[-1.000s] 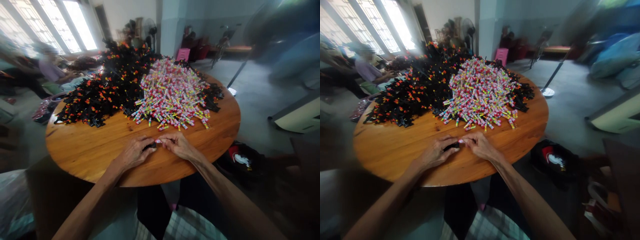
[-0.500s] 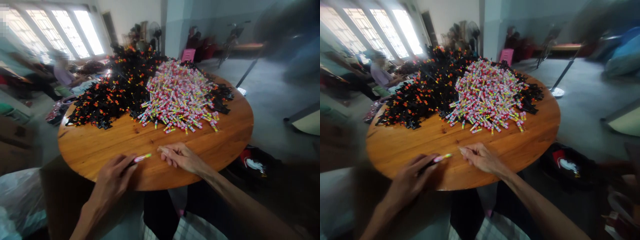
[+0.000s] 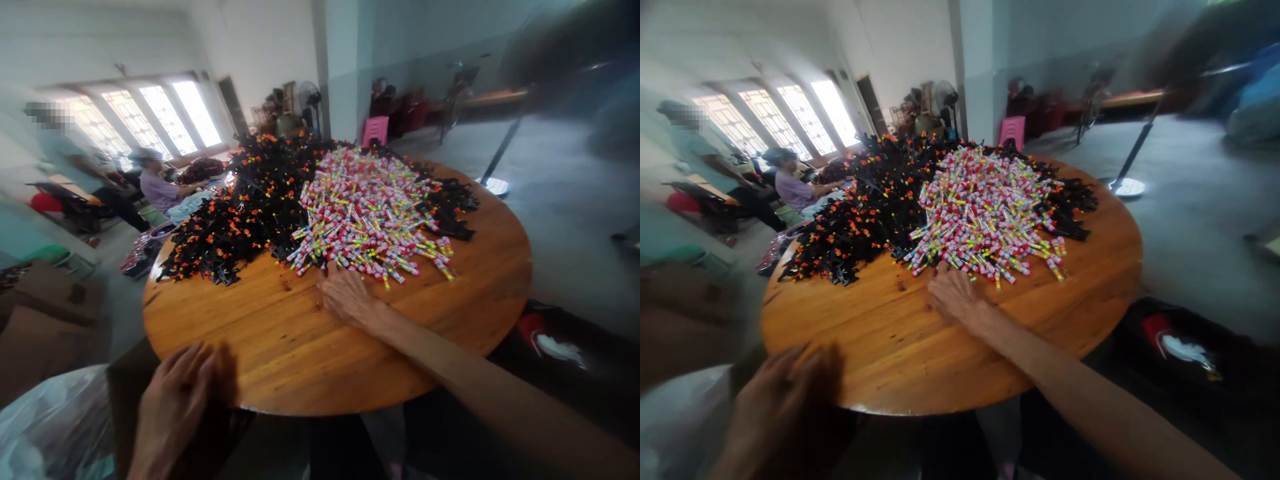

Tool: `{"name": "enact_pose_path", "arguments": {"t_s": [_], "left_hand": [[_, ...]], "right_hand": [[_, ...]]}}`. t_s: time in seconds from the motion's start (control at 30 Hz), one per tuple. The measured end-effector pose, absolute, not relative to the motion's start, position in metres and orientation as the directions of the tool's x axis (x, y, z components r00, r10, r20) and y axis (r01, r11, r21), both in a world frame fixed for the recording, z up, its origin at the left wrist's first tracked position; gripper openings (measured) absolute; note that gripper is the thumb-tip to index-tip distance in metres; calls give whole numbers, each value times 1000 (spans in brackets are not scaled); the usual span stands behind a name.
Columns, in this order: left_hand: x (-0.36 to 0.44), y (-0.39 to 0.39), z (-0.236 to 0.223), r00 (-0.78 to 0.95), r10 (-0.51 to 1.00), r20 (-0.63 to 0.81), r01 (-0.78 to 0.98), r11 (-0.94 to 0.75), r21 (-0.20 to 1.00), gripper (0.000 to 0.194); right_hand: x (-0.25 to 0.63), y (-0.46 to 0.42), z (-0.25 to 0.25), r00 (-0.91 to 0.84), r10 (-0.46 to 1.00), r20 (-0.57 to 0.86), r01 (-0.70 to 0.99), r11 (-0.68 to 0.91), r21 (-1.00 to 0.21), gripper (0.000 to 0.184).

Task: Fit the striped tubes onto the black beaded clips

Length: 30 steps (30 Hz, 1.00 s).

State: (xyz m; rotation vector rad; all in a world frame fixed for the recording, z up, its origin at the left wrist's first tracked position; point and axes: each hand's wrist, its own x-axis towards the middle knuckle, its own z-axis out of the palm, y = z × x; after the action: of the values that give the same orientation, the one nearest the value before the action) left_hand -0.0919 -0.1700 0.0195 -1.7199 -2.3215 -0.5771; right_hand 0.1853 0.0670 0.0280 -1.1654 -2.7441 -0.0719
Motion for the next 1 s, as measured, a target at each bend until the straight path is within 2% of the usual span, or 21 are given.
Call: {"name": "enact_pose_path", "arguments": {"t_s": [0.1,0.17,0.33,0.4,0.53,0.7,0.8,0.87,0.93,1.0], "left_hand": [[-64,-85,21,-160,918,363,976,91,198,35],[-50,-31,27,-83,906,416,988,19,155,32],[-42,47,32,-110,960,258,990,83,114,30],[-43,58,26,-107,959,262,990,77,120,24],[-45,58,19,-91,951,294,990,53,133,20],[-58,27,27,-66,951,302,984,12,179,25],[-73,-6,35,-53,965,255,972,-9,236,31],[-84,-29,39,-40,984,176,947,-18,320,34],[-93,-49,41,-7,996,85,914,-28,404,33],[-98,-63,42,-2,996,84,909,-33,415,29]], "right_hand": [[187,66,26,-706,689,165,701,712,27,28],[191,63,25,-708,681,187,698,715,44,27],[202,56,24,-694,685,222,711,700,64,24],[199,56,25,-723,647,242,678,732,69,25],[173,67,33,-771,571,281,618,777,119,30],[146,85,49,-833,527,170,549,825,132,24],[152,87,51,-870,470,152,486,870,90,26],[162,83,46,-903,406,139,415,909,41,27],[173,78,36,-923,353,156,356,935,-12,28],[183,70,25,-917,349,193,346,937,-53,29]]}}
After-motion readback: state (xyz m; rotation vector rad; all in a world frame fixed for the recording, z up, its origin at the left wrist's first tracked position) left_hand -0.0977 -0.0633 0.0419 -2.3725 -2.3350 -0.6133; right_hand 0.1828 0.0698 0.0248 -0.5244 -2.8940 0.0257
